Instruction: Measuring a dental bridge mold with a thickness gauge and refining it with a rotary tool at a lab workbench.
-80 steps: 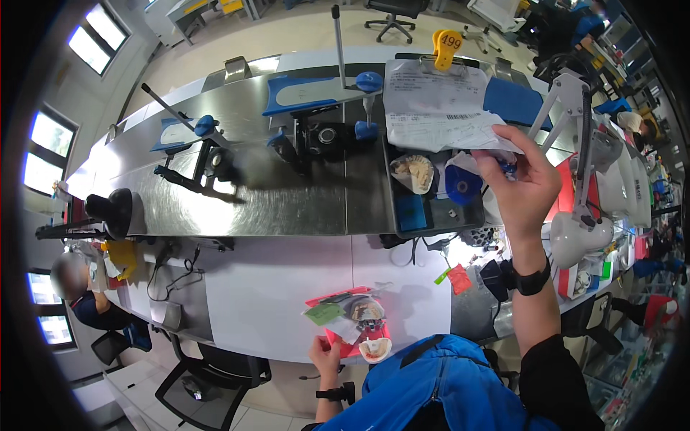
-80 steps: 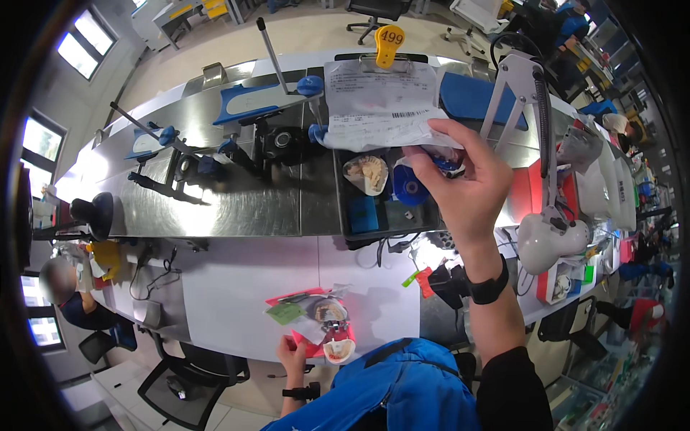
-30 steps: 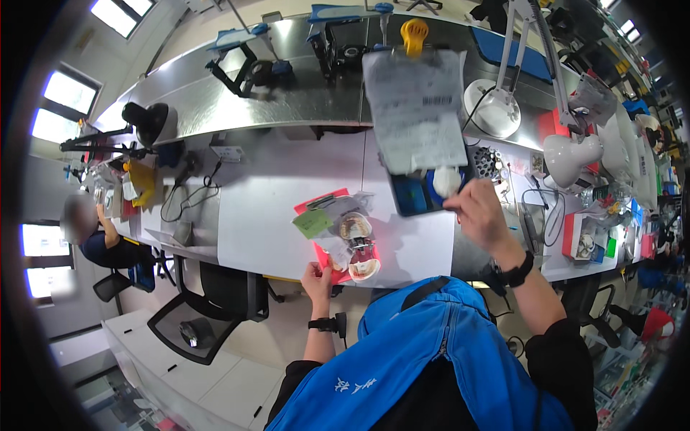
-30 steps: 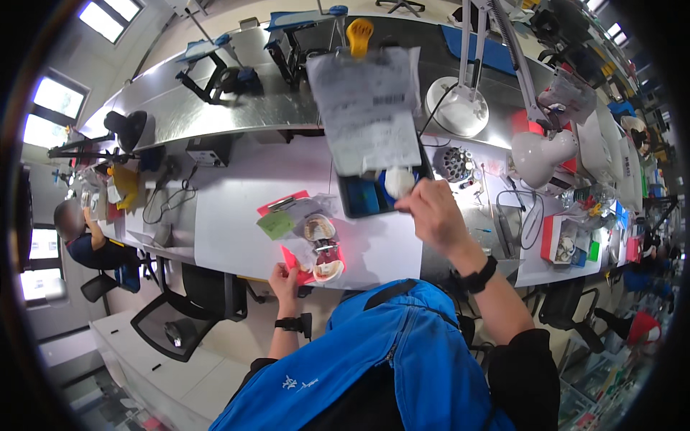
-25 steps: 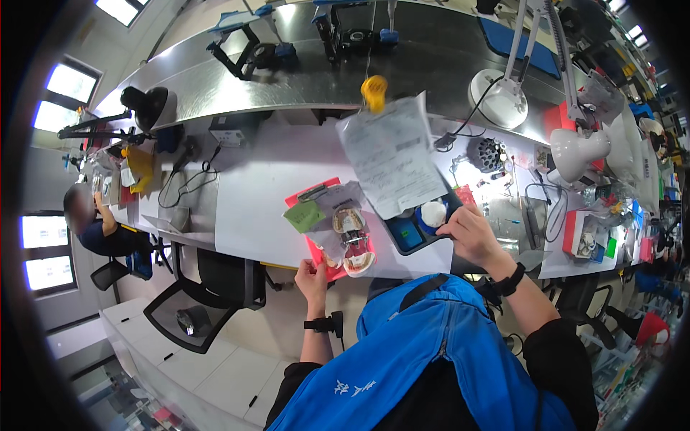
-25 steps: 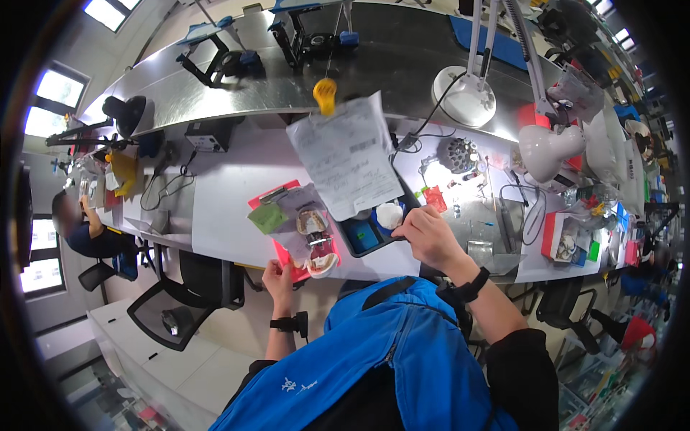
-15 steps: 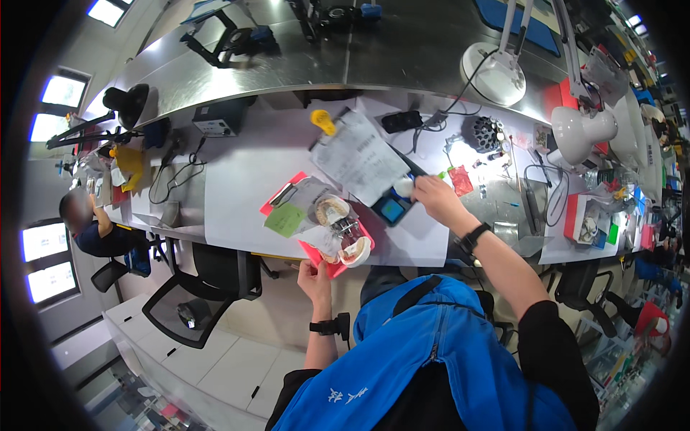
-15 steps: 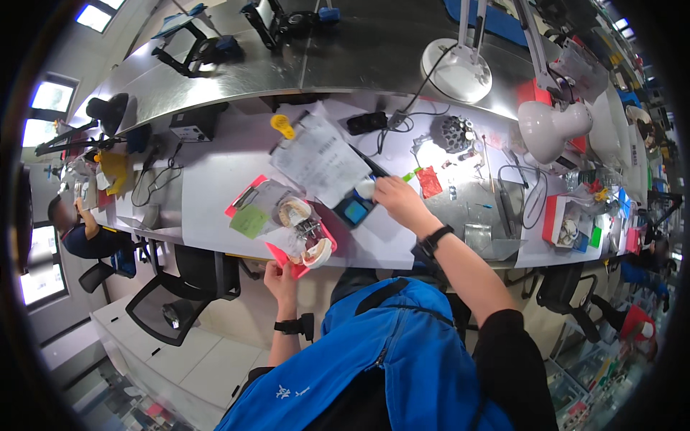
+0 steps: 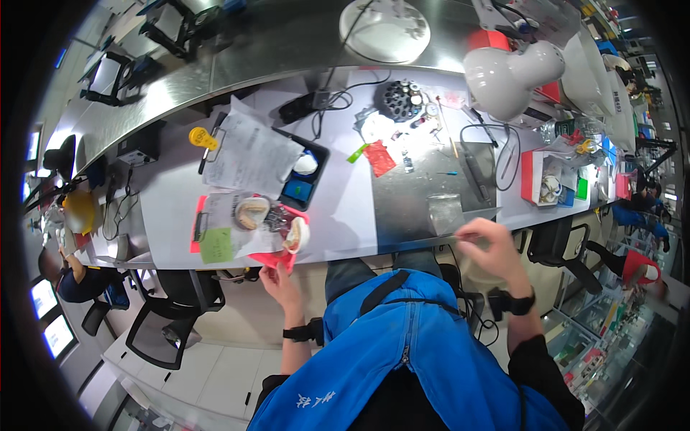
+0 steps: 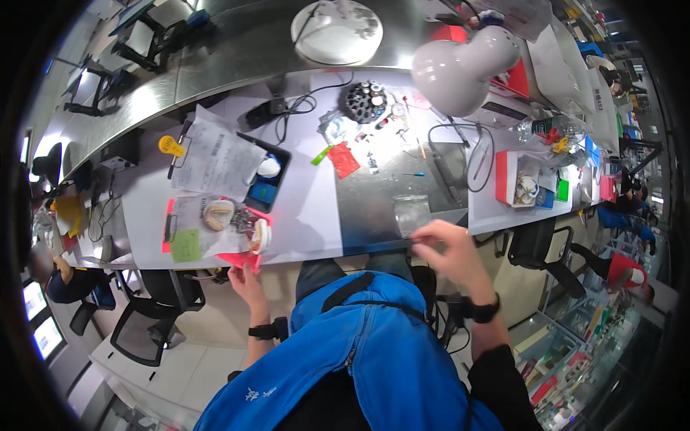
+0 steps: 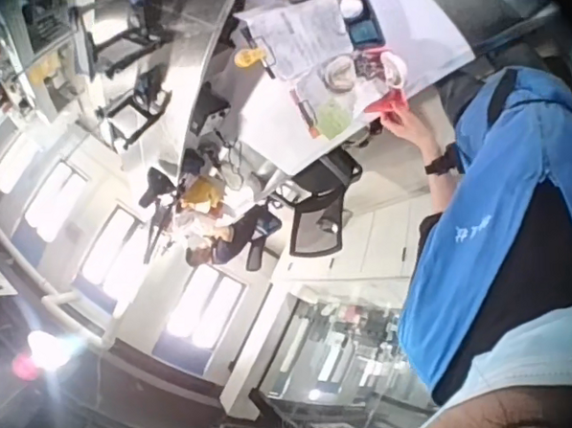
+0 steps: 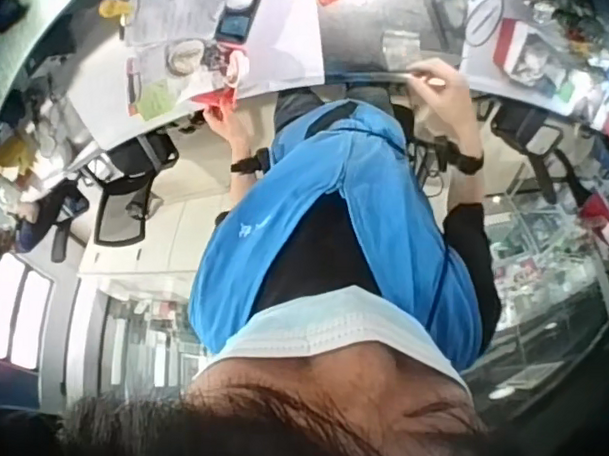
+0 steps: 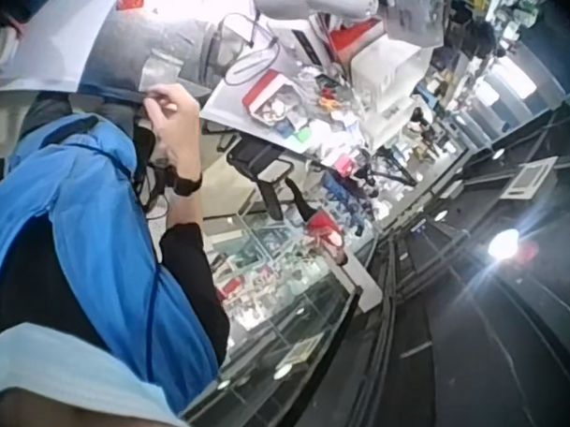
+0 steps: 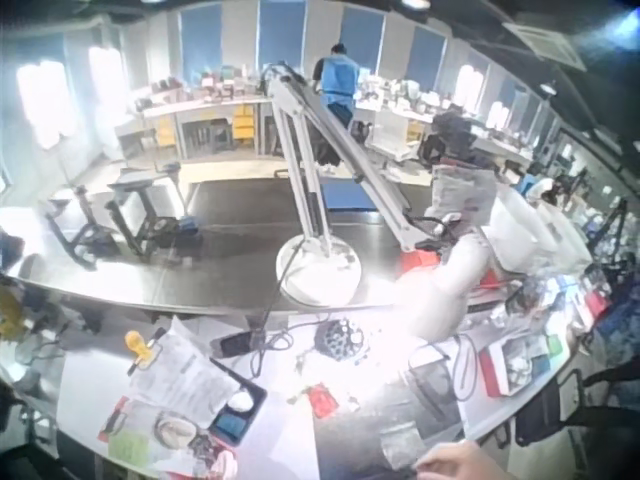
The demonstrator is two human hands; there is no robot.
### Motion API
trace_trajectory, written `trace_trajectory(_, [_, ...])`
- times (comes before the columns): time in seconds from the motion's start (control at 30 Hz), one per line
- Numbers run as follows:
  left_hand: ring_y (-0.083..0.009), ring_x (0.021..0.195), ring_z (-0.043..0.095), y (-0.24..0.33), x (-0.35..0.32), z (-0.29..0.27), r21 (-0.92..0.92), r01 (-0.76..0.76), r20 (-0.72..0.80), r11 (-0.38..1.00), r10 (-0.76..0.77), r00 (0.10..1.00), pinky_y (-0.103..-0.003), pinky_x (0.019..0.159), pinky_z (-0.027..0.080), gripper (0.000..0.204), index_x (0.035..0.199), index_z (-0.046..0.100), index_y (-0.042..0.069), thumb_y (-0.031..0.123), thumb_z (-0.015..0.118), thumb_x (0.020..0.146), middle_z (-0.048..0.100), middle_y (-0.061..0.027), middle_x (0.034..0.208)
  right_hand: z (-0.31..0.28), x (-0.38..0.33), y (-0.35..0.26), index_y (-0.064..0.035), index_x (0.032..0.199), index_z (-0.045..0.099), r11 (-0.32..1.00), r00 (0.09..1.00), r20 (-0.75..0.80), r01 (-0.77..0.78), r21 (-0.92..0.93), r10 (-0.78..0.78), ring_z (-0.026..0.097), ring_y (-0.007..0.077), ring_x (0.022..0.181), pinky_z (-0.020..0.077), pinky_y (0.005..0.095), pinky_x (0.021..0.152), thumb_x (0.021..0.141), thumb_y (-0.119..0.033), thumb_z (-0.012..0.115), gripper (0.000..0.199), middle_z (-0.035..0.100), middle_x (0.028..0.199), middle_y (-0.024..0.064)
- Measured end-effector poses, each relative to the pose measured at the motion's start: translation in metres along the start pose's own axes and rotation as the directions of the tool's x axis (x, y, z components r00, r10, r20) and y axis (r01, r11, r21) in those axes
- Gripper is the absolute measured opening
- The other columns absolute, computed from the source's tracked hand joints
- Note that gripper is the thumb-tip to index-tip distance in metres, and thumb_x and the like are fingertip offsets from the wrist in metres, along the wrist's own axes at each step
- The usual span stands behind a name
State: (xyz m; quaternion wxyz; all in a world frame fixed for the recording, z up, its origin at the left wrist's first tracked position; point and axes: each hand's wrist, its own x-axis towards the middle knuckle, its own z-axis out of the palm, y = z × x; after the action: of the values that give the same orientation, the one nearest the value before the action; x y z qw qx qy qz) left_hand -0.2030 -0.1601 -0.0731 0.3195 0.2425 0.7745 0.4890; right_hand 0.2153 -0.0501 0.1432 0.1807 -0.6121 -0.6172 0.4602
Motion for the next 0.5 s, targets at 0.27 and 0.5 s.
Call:
trace_trajectory(0.27, [-0.0197, 0.1, 0.058, 0.014, -0.07, 0.055, -0.178, 0.105, -0.231, 0.978, -0.145, 0.962, -0.034, 0.085, 0.047, 0.044, 0.135, 0.032, 0.003, 0.018, 0.053, 0.1, 0.047, -0.0095, 0.128, -0.156, -0.035, 0.132, 0.0022, 0.107, 0.067, 0.902, 0.922, 0.0, -0.379, 0.206, 0.387, 0.065, 0.0086, 0.076, 0.0481, 0.0215, 0.061, 0.084, -0.003, 0.069, 0.023, 0.069, 0.087, 0.0043])
trace_trajectory(0.5, [-0.0224, 0.095, 0.054, 0.027, -0.148, 0.168, 0.347, -0.334, 0.048, 0.876, 0.339, 0.94, -0.035, 0.086, 0.046, 0.032, 0.117, 0.054, -0.003, 0.009, 0.063, 0.088, 0.052, -0.0132, 0.115, -0.173, 0.006, 0.211, 0.0004, 0.111, 0.069, 0.957, 0.904, 0.33, -0.219, -0.191, 0.272, 0.068, 0.0118, 0.078, 0.0521, 0.0258, 0.065, 0.082, -0.012, 0.073, 0.032, 0.072, 0.09, 0.0067])
